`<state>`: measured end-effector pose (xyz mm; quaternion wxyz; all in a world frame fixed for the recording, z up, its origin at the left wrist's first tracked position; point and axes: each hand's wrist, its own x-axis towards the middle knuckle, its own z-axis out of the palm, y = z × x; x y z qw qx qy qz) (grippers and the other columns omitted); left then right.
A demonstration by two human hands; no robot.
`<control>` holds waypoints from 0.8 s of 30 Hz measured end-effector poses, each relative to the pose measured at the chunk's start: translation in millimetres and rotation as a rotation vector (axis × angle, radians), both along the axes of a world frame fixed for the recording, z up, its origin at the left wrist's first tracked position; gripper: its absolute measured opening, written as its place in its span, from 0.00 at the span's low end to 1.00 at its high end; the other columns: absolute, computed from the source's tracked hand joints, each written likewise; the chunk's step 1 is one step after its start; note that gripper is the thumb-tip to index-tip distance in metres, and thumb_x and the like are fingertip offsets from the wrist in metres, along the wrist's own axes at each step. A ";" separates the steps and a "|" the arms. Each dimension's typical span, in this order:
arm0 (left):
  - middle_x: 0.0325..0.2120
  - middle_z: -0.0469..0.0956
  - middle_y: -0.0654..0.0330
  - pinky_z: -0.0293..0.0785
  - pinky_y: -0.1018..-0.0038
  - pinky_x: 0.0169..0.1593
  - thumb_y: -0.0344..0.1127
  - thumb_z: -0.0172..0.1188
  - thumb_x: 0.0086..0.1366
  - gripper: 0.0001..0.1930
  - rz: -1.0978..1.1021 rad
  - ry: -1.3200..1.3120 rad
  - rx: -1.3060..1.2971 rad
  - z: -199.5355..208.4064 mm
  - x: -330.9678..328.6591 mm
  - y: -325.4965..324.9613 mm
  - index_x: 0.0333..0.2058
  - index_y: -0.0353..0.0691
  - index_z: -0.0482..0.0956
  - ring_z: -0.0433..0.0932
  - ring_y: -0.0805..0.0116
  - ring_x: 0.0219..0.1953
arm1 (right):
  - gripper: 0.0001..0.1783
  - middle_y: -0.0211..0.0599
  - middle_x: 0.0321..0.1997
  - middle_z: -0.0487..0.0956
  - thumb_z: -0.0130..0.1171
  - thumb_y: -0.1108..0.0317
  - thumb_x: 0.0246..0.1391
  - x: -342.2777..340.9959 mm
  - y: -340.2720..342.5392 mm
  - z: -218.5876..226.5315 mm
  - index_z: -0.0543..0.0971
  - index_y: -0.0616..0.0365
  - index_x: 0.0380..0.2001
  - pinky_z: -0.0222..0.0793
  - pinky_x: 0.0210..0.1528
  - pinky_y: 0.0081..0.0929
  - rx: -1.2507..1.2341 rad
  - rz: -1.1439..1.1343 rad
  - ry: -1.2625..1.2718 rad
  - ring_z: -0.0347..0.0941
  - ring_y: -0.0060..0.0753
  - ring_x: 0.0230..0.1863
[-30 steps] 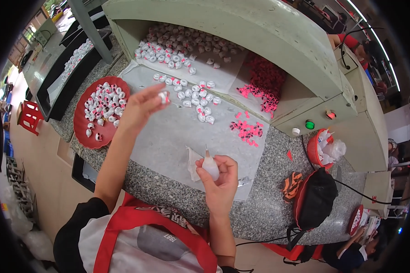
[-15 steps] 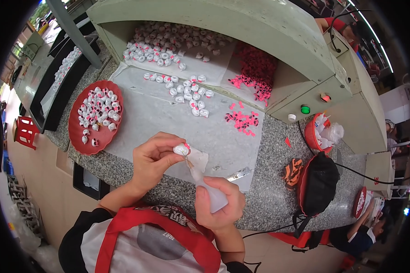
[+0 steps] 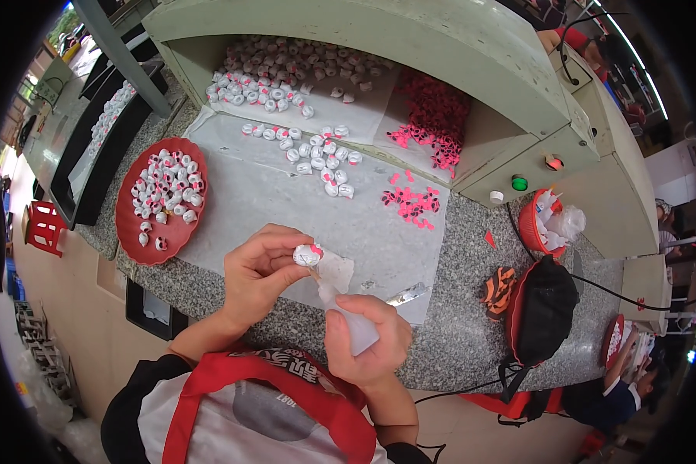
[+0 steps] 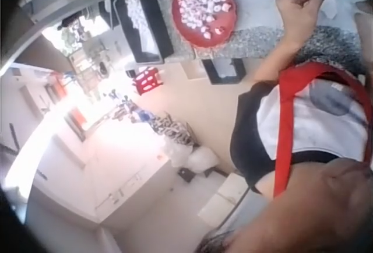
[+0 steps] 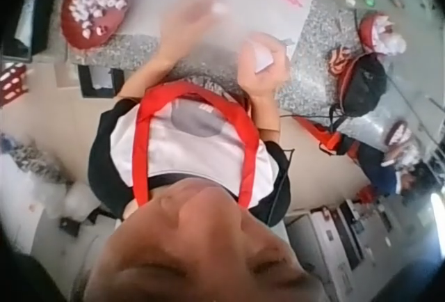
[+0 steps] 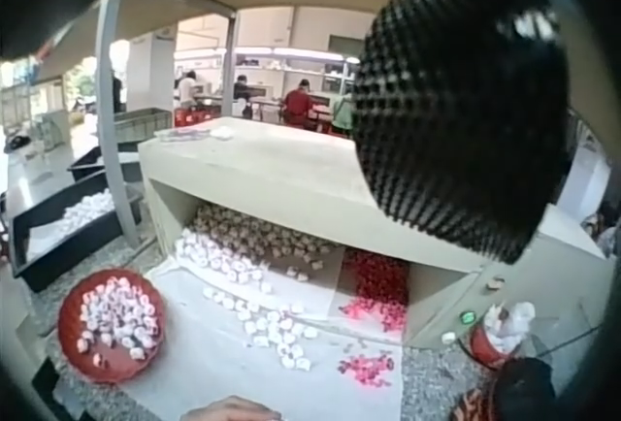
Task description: Applying glue and attaching small pink bows to white toy head components on an assembly line.
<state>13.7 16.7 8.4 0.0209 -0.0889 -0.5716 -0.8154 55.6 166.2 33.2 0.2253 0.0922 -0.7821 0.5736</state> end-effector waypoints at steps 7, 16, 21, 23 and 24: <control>0.40 0.68 0.53 0.73 0.74 0.46 0.13 0.52 0.50 0.15 0.008 0.027 -0.047 -0.4 -0.7 -4.1 0.39 0.28 0.71 0.72 0.65 0.43 | 0.07 0.36 0.26 0.74 0.56 0.73 0.42 -3.3 2.4 9.1 0.71 0.62 0.27 0.64 0.25 0.16 0.089 0.045 0.038 0.68 0.20 0.22; 0.41 0.68 0.53 0.71 0.74 0.47 0.13 0.52 0.51 0.16 -0.070 -0.023 0.069 0.9 -0.7 -2.8 0.40 0.27 0.68 0.71 0.65 0.44 | 0.07 0.38 0.26 0.74 0.55 0.73 0.41 -2.2 2.4 9.3 0.72 0.62 0.27 0.65 0.29 0.18 0.060 -0.002 0.044 0.69 0.23 0.26; 0.41 0.69 0.52 0.72 0.74 0.47 0.14 0.52 0.52 0.15 -0.096 -0.036 0.096 3.2 -1.0 -3.9 0.40 0.27 0.68 0.72 0.65 0.44 | 0.08 0.38 0.26 0.74 0.56 0.72 0.41 -2.5 0.9 7.2 0.72 0.63 0.27 0.65 0.29 0.18 0.057 0.034 0.057 0.70 0.24 0.26; 0.41 0.70 0.50 0.72 0.72 0.46 0.15 0.52 0.52 0.15 -0.135 -0.138 0.134 5.0 -1.3 -4.7 0.41 0.28 0.67 0.73 0.64 0.43 | 0.09 0.38 0.26 0.75 0.56 0.72 0.41 -0.9 2.8 8.3 0.72 0.63 0.28 0.65 0.29 0.19 0.057 0.036 0.071 0.70 0.24 0.25; 0.41 0.70 0.50 0.72 0.72 0.46 0.15 0.52 0.52 0.15 -0.136 -0.138 0.134 6.0 -1.7 -5.3 0.41 0.28 0.67 0.73 0.64 0.43 | 0.09 0.39 0.26 0.75 0.56 0.71 0.41 -0.2 4.1 8.9 0.72 0.63 0.28 0.65 0.28 0.19 0.060 0.020 0.069 0.70 0.24 0.25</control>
